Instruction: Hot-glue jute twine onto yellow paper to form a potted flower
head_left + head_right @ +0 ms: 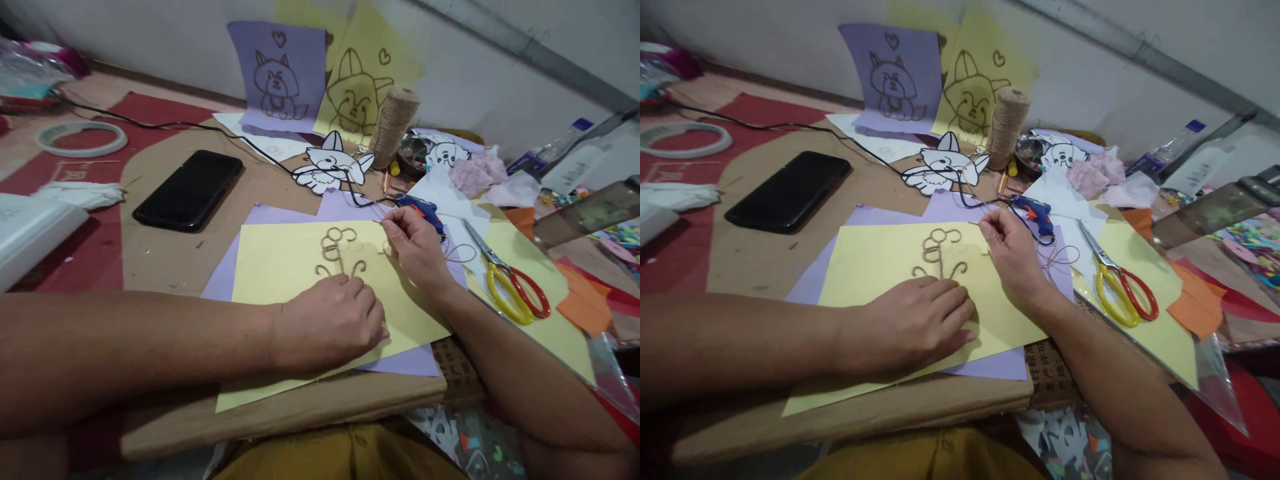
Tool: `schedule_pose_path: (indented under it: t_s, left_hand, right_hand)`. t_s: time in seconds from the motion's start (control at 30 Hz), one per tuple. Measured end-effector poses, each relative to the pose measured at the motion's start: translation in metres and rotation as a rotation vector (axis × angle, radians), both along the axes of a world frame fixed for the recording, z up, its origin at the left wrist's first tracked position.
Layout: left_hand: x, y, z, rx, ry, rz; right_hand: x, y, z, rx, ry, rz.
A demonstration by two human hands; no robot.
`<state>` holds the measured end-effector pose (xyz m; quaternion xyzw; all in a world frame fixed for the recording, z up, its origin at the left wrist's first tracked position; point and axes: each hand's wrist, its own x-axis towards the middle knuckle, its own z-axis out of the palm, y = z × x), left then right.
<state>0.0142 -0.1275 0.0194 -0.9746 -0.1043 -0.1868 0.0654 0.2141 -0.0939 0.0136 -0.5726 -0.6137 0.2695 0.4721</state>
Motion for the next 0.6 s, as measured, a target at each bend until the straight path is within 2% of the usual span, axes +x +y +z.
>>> schedule_pose_path:
  t_s: [0.1,0.2,0.27,0.37,0.47,0.6]
  left_hand:
    - [0.000,0.019,0.015,-0.137,-0.031,0.077]
    - [-0.002,0.056,0.028,-0.292,-0.138,0.304]
    - [-0.005,0.083,0.029,-0.429,-0.139,0.462]
    - [-0.009,0.117,0.021,-0.572,-0.103,0.575]
    - [-0.009,0.132,0.013,-0.655,0.017,0.624]
    - [-0.002,0.130,0.015,-0.684,0.079,0.615]
  right_hand:
    - [0.000,0.001,-0.002,0.056,-0.074,0.024]
    - [0.003,0.004,-0.004,0.066,-0.120,0.027]
    - [0.004,0.006,-0.004,0.059,-0.119,0.014]
    - [0.005,0.007,-0.003,0.051,-0.125,-0.005]
    - [0.006,0.006,-0.003,0.039,-0.132,0.015]
    - [0.007,0.004,-0.003,0.035,-0.130,0.040]
